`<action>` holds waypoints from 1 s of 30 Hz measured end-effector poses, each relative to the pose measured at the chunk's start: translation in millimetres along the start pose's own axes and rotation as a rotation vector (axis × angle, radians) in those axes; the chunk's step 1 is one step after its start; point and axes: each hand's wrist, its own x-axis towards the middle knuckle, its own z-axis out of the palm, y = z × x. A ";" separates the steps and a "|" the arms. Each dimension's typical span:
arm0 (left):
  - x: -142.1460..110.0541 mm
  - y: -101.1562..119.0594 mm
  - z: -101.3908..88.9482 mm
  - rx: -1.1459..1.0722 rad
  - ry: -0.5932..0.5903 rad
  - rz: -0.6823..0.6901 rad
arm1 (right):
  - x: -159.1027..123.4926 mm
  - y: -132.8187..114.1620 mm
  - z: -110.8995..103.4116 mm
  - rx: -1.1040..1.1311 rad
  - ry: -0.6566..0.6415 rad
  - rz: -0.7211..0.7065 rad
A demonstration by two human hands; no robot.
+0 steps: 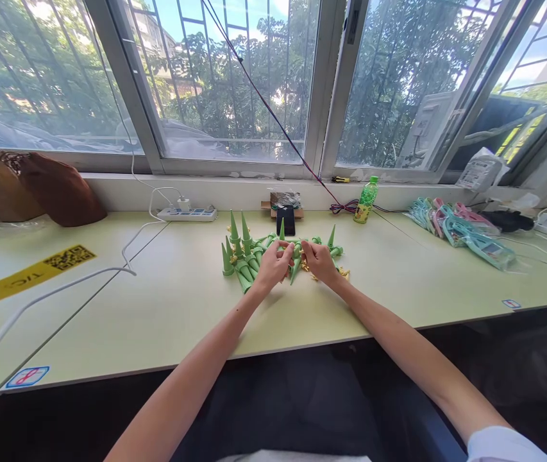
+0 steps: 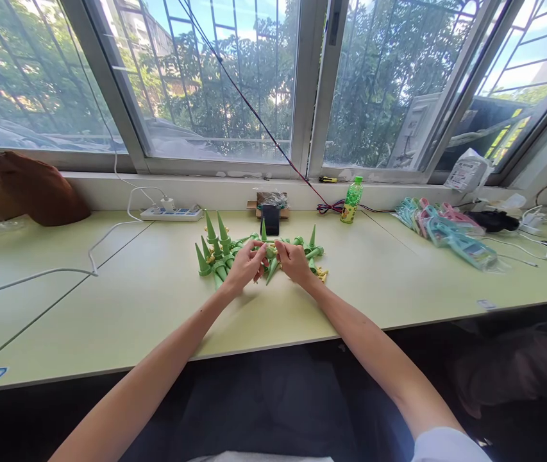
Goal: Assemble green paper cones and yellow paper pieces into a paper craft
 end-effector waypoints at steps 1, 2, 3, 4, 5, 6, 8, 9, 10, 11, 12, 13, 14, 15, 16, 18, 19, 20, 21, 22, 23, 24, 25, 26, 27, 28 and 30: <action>0.1 0.0 0.0 -0.015 -0.011 -0.006 | 0.2 0.1 -0.2 -0.001 0.001 -0.001; 0.3 -0.1 -0.2 -0.026 -0.019 -0.008 | 0.4 0.1 -0.4 -0.001 0.003 -0.003; 0.3 -0.3 -0.4 -0.034 -0.027 -0.007 | 0.6 -0.1 -0.7 -0.001 0.006 -0.006; 0.4 -0.6 -0.7 -0.039 -0.034 -0.003 | 0.9 -0.3 -0.9 -0.003 0.010 -0.009; 0.3 -0.9 -0.9 -0.043 -0.043 0.002 | 1.1 -0.5 -1.0 -0.006 0.015 -0.012; 0.2 -1.2 -1.2 -0.045 -0.049 0.007 | 1.3 -0.7 -1.2 -0.010 0.019 -0.014; -0.2 -1.4 -1.6 -0.046 -0.053 0.014 | 1.6 -0.8 -1.2 -0.017 0.021 -0.012; -0.4 -1.3 -1.7 -0.046 -0.049 0.016 | 1.8 -0.7 -1.2 -0.017 0.019 -0.009; -0.7 -1.1 -1.8 -0.045 -0.043 0.017 | 1.9 -0.5 -1.2 -0.017 0.017 -0.005; -0.9 -0.7 -1.9 -0.045 -0.035 0.018 | 2.0 -0.3 -1.1 -0.017 0.016 -0.003; -1.1 -0.3 -1.9 -0.045 -0.029 0.020 | 2.1 -0.1 -1.1 -0.017 0.016 -0.002; -1.3 0.0 -2.0 -0.044 -0.024 0.024 | 2.1 0.2 -1.1 -0.018 0.017 -0.002; -1.5 0.3 -2.1 -0.043 -0.019 0.027 | 2.1 0.4 -1.2 -0.017 0.015 -0.002; -1.6 0.5 -2.2 -0.040 -0.016 0.031 | 2.0 0.6 -1.3 -0.016 0.013 -0.002; -1.7 0.6 -2.3 -0.036 -0.015 0.034 | 1.9 0.8 -1.4 -0.014 0.010 -0.001; -1.7 0.4 -2.5 -0.023 -0.015 0.042 | 1.6 1.0 -1.6 -0.012 0.005 0.001; -1.7 0.1 -2.5 -0.013 -0.013 0.051 | 1.5 1.0 -1.6 -0.012 0.003 0.001; -1.7 -0.1 -2.4 0.000 -0.011 0.064 | 1.4 1.0 -1.7 -0.013 0.002 0.001; -1.7 -0.4 -2.3 0.018 -0.008 0.084 | 1.4 1.0 -1.8 -0.011 -0.001 -0.001; -1.8 -0.6 -2.1 0.043 0.001 0.110 | 1.4 0.9 -1.8 -0.007 -0.004 -0.002; -1.8 -0.9 -1.9 0.077 0.011 0.144 | 1.5 0.8 -1.9 -0.002 -0.008 -0.004; -1.9 -1.1 -1.6 0.115 0.025 0.183 | 1.5 0.7 -1.9 0.002 -0.009 -0.005; -1.9 -1.5 -1.2 0.155 0.041 0.225 | 1.6 0.6 -1.9 0.006 -0.009 -0.006; -1.9 -2.0 -0.8 0.194 0.059 0.268 | 1.6 0.6 -1.9 0.008 -0.009 -0.005; -1.9 -2.5 -0.4 0.231 0.077 0.310 | 1.6 0.6 -1.9 0.009 -0.011 -0.003; -1.9 -3.1 0.0 0.262 0.091 0.349 | 1.5 0.7 -1.9 0.010 -0.013 -0.001; -2.1 -4.0 0.7 0.310 0.112 0.413 | 1.4 1.0 -1.9 0.015 -0.020 0.005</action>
